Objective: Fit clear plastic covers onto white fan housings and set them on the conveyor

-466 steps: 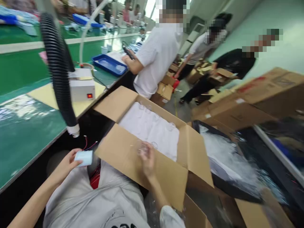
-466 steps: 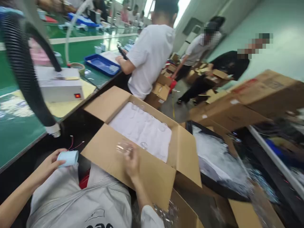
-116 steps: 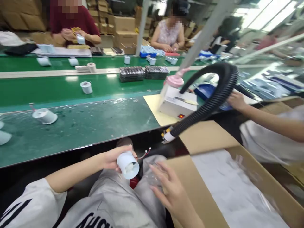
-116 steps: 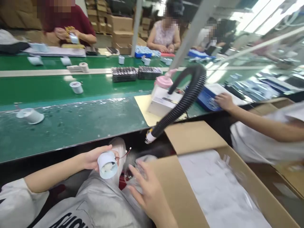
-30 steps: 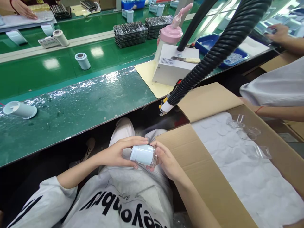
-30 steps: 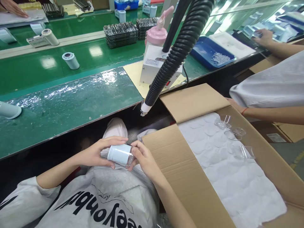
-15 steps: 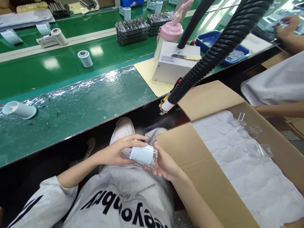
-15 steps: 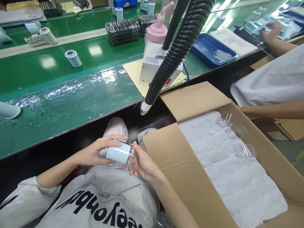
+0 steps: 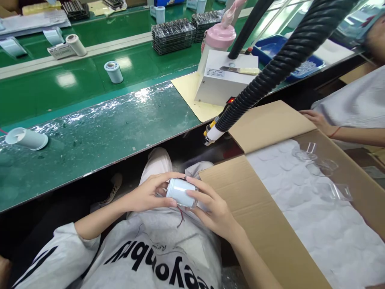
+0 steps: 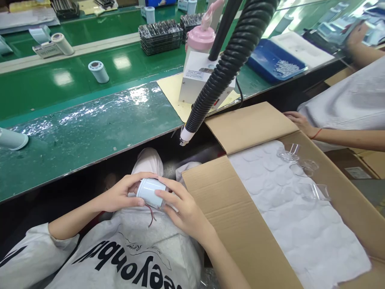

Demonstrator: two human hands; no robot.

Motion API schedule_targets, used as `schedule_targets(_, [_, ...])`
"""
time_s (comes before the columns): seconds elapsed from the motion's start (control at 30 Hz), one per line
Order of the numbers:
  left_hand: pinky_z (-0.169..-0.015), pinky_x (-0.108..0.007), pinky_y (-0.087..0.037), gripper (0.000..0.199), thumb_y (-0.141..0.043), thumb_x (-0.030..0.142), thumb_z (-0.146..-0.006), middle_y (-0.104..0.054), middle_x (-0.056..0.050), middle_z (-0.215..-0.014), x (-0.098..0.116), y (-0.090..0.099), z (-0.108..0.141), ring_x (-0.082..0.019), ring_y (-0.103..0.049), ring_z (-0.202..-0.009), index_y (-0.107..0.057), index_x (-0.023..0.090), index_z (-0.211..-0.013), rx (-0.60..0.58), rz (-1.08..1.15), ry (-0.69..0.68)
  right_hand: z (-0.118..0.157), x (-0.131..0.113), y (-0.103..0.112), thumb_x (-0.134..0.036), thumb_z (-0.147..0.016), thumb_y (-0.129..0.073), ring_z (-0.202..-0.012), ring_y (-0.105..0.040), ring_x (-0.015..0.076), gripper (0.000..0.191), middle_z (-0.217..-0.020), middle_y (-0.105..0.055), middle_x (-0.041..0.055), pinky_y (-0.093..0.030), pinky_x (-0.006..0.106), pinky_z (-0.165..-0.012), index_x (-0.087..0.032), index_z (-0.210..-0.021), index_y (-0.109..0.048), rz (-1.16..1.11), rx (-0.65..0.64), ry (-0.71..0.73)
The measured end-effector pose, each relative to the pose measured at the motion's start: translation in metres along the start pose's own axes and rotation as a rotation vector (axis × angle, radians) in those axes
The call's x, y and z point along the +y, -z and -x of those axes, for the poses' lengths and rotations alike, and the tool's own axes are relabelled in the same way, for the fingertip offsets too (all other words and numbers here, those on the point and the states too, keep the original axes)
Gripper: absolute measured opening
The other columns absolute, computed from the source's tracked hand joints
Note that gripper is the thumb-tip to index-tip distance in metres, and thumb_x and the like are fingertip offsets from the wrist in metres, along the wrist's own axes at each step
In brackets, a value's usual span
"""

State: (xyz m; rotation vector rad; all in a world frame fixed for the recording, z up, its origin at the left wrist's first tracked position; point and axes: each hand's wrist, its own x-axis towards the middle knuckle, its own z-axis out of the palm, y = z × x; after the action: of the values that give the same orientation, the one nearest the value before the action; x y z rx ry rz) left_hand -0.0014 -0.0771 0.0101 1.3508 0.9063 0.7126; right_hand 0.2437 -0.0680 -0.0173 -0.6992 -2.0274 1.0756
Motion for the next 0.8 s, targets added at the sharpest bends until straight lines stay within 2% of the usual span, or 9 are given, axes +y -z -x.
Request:
schedule_targets(0.1, [-0.105,-0.045,-0.052,0.075,-0.081,0.038,-0.079,-0.053,-0.012,-0.151,0.000,0.005,-0.001,-0.034,-0.053,-0.136,-0.051,0.030,-0.147,-0.078,-0.082,-0.101,0.002,0.001,-0.002,-0.040,-0.088,-0.076,-0.117,-0.067,0.0291,0.056,-0.138,-0.064,0.0101,-0.060,0.043,-0.096,-0.032,-0.140,-0.056,-0.272,0.007,-0.231])
schedule_targets(0.17, [-0.112,-0.047,-0.047,0.079,-0.082,0.031,-0.079,-0.045,-0.010,-0.158,0.000,0.008,-0.001,-0.035,-0.039,-0.148,-0.047,0.033,-0.150,-0.123,-0.108,-0.131,0.004,0.001,-0.003,-0.049,-0.088,-0.075,-0.105,-0.072,0.0260,0.057,-0.130,-0.070,0.0085,-0.063,0.038,-0.086,-0.033,-0.140,-0.058,-0.438,0.024,-0.329])
schedule_targets(0.33, [-0.108,-0.044,-0.052,0.078,-0.080,0.022,-0.081,-0.047,-0.010,-0.157,-0.004,0.006,0.001,-0.031,-0.056,-0.135,-0.046,0.033,-0.150,-0.130,0.091,0.004,0.005,0.001,-0.004,-0.037,-0.081,-0.083,-0.118,-0.067,0.0273,0.047,-0.135,-0.067,0.0043,-0.063,0.035,-0.086,-0.040,-0.126,-0.070,-0.409,0.046,-0.349])
schedule_targets(0.4, [-0.106,-0.042,-0.053,0.078,-0.080,0.021,-0.080,-0.054,-0.011,-0.151,-0.007,0.003,0.004,-0.029,-0.062,-0.127,-0.047,0.031,-0.150,-0.119,0.127,0.034,0.003,-0.001,-0.004,-0.037,-0.081,-0.083,-0.103,-0.073,0.0253,0.045,-0.134,-0.068,0.0045,-0.064,0.035,-0.082,-0.039,-0.124,-0.072,-0.414,0.034,-0.396])
schedule_targets(0.47, [-0.101,-0.038,-0.056,0.079,-0.080,0.024,-0.081,-0.062,-0.011,-0.140,-0.011,0.002,0.007,-0.026,-0.068,-0.116,-0.044,0.029,-0.152,-0.113,0.145,0.064,0.001,-0.003,-0.006,-0.041,-0.080,-0.083,-0.086,-0.075,0.0216,0.044,-0.121,-0.073,0.0047,-0.064,0.034,-0.077,-0.036,-0.123,-0.073,-0.496,0.018,-0.465])
schedule_targets(0.57, [-0.091,-0.037,-0.057,0.084,-0.076,0.041,-0.085,-0.070,-0.010,-0.124,-0.018,0.000,0.009,-0.023,-0.071,-0.100,-0.035,0.024,-0.157,-0.097,0.142,0.136,-0.001,-0.004,-0.013,-0.054,-0.078,-0.082,-0.088,-0.074,0.0232,0.053,-0.109,-0.075,0.0060,-0.064,0.032,-0.073,-0.030,-0.124,-0.069,-0.719,0.018,-0.572])
schedule_targets(0.67, [-0.095,-0.041,-0.054,0.087,-0.069,0.055,-0.086,-0.065,-0.014,-0.133,-0.022,-0.002,0.007,-0.027,-0.067,-0.108,-0.032,0.023,-0.158,-0.070,0.105,0.144,-0.002,-0.005,-0.022,-0.064,-0.078,-0.076,-0.078,-0.074,0.0203,0.058,-0.108,-0.072,0.0068,-0.063,0.030,-0.064,-0.027,-0.120,-0.062,-0.916,0.036,-0.692])
schedule_targets(0.73, [-0.101,-0.042,-0.050,0.087,-0.074,0.054,-0.082,-0.056,-0.016,-0.145,-0.020,-0.005,0.006,-0.030,-0.061,-0.120,-0.038,0.023,-0.155,-0.058,0.079,0.126,-0.002,-0.005,-0.027,-0.069,-0.079,-0.072,-0.064,-0.072,0.0167,0.060,-0.097,-0.071,0.0040,-0.061,0.028,-0.058,-0.026,-0.118,-0.057,-0.957,0.014,-0.752])
schedule_targets(0.8, [-0.099,-0.039,-0.050,0.079,-0.078,0.048,-0.079,-0.057,-0.015,-0.142,-0.014,-0.004,0.006,-0.029,-0.060,-0.120,-0.048,0.022,-0.147,-0.053,0.036,0.132,0.000,-0.006,-0.032,-0.075,-0.080,-0.066,-0.057,-0.070,0.0164,0.065,-0.083,-0.069,0.0010,-0.059,0.027,-0.052,-0.025,-0.119,-0.054,-0.922,-0.036,-0.776])
